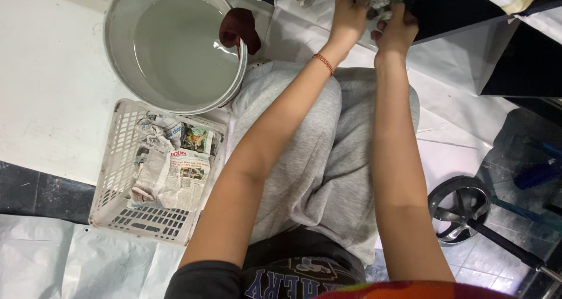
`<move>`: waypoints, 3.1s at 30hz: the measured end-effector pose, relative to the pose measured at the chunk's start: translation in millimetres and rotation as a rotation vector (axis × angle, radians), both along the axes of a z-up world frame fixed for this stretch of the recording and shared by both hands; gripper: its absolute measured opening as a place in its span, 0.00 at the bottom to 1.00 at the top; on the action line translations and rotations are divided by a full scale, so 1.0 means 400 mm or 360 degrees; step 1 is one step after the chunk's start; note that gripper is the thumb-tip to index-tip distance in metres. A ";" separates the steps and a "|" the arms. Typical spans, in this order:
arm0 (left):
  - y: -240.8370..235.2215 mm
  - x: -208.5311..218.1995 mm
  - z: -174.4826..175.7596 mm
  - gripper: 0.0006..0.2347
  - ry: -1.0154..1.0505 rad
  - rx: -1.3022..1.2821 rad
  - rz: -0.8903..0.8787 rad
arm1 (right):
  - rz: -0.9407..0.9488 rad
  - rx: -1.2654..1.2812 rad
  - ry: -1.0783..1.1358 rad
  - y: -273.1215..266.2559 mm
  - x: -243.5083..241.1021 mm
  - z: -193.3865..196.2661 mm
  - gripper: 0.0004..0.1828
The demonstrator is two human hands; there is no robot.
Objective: The person sits on the floor and folds newspaper sheets by hand, placing them into a white plastic basket. The person repeatedly picks up sheets, folds them, and arranges them in the basket.
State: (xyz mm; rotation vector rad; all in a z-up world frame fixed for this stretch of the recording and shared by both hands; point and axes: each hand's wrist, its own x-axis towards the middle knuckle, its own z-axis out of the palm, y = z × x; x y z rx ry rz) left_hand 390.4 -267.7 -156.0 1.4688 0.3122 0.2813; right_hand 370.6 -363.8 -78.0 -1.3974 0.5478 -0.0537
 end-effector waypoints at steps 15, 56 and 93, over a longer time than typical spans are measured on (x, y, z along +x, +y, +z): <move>0.143 -0.263 0.136 0.26 -0.0462 -0.0221 -0.0128 | 0.0308 -0.0222 -0.0348 0.131 -0.359 0.281 0.11; 0.772 -1.131 -0.617 0.22 0.1775 -0.0982 0.1332 | 0.3404 -0.1767 0.0259 0.922 -0.712 0.049 0.21; -0.022 -0.164 0.072 0.27 -0.0035 -0.0106 -0.0366 | 0.0209 0.0462 0.0327 -0.100 0.060 -0.209 0.26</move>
